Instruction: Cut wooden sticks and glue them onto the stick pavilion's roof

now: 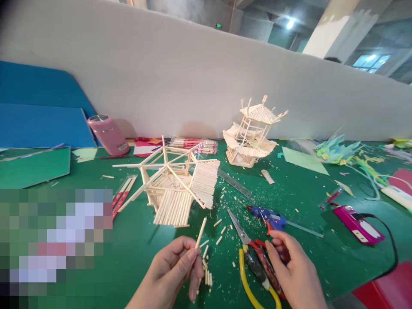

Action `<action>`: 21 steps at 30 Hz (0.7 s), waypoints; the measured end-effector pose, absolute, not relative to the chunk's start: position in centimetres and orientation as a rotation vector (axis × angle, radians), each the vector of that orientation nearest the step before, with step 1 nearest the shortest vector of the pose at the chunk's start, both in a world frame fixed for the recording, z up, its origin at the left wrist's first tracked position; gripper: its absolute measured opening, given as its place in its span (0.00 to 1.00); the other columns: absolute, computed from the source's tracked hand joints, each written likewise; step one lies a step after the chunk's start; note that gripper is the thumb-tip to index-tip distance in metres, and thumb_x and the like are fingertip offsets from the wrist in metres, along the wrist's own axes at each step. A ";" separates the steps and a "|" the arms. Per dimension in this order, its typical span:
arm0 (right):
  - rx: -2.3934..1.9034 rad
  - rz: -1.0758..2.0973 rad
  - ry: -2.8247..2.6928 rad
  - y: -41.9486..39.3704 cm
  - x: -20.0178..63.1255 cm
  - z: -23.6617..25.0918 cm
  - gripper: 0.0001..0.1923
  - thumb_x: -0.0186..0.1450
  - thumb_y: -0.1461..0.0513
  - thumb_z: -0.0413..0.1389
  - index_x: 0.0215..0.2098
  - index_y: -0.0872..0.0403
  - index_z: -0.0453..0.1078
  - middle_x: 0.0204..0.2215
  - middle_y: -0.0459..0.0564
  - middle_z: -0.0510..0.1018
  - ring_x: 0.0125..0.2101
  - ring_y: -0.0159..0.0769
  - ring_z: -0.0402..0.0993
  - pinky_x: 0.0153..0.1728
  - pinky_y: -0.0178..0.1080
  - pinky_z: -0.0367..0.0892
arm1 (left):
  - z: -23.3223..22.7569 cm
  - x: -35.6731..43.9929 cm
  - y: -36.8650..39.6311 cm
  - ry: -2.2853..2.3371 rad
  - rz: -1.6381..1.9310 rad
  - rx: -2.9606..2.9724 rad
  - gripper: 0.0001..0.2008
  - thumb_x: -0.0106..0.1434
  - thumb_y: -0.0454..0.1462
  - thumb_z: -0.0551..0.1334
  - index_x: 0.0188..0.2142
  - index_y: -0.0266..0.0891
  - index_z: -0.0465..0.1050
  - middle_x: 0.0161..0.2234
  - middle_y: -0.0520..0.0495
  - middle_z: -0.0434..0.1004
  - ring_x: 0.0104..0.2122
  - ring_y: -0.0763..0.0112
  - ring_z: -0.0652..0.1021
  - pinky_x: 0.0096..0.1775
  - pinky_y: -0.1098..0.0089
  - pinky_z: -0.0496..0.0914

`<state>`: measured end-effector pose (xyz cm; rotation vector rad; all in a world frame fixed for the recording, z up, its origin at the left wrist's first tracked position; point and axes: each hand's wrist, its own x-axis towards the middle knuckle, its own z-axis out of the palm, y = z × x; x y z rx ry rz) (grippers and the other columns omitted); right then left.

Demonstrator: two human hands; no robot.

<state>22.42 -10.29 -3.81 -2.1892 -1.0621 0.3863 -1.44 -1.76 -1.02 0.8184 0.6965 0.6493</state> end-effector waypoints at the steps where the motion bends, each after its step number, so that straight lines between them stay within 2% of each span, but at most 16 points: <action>1: -2.190 0.417 -1.128 -11.0 22.6 -4.3 0.18 0.57 0.50 0.52 0.40 0.52 0.66 0.32 0.51 0.75 0.31 0.39 0.74 0.33 0.37 0.70 | -1.1 -1.4 -1.7 0.705 0.641 0.795 0.14 0.58 0.46 0.59 0.27 0.37 0.62 0.19 0.54 0.70 0.12 0.83 0.65 0.18 0.77 0.52; 4: -2.199 0.375 -1.355 -12.8 21.9 -5.6 0.16 0.60 0.53 0.50 0.43 0.52 0.64 0.39 0.55 0.73 0.38 0.41 0.74 0.37 0.40 0.71 | -1.0 -1.3 -1.7 0.713 0.644 0.690 0.13 0.57 0.44 0.61 0.28 0.38 0.61 0.17 0.59 0.62 0.13 0.85 0.56 0.18 0.75 0.45; 7: -2.236 0.245 -1.525 -14.1 21.0 -6.2 0.18 0.58 0.57 0.50 0.45 0.54 0.63 0.42 0.58 0.73 0.41 0.44 0.73 0.39 0.42 0.71 | -0.7 -1.3 -1.7 0.683 0.660 0.572 0.15 0.54 0.45 0.63 0.28 0.38 0.61 0.17 0.61 0.54 0.15 0.84 0.51 0.20 0.75 0.45; 11: -2.366 0.211 -1.586 -14.2 20.5 -6.3 0.24 0.54 0.60 0.50 0.48 0.61 0.59 0.41 0.63 0.74 0.41 0.47 0.74 0.39 0.44 0.71 | -0.4 -1.6 -1.8 0.686 0.666 0.594 0.15 0.54 0.47 0.63 0.27 0.38 0.64 0.16 0.62 0.49 0.17 0.81 0.49 0.21 0.73 0.45; 16: -2.506 0.239 -1.444 -13.0 20.6 -5.6 0.19 0.50 0.59 0.52 0.40 0.56 0.63 0.38 0.62 0.76 0.37 0.51 0.75 0.37 0.47 0.70 | -0.4 -2.1 -1.7 0.772 0.677 0.821 0.18 0.57 0.50 0.59 0.33 0.35 0.74 0.14 0.60 0.50 0.18 0.78 0.52 0.23 0.71 0.46; 21: -2.165 0.547 -1.279 -12.5 19.9 -3.9 0.17 0.52 0.54 0.56 0.38 0.51 0.67 0.36 0.53 0.79 0.35 0.45 0.77 0.34 0.38 0.73 | -0.3 -2.6 -1.2 0.791 0.720 0.899 0.19 0.53 0.50 0.61 0.32 0.37 0.77 0.15 0.58 0.52 0.19 0.76 0.55 0.24 0.71 0.49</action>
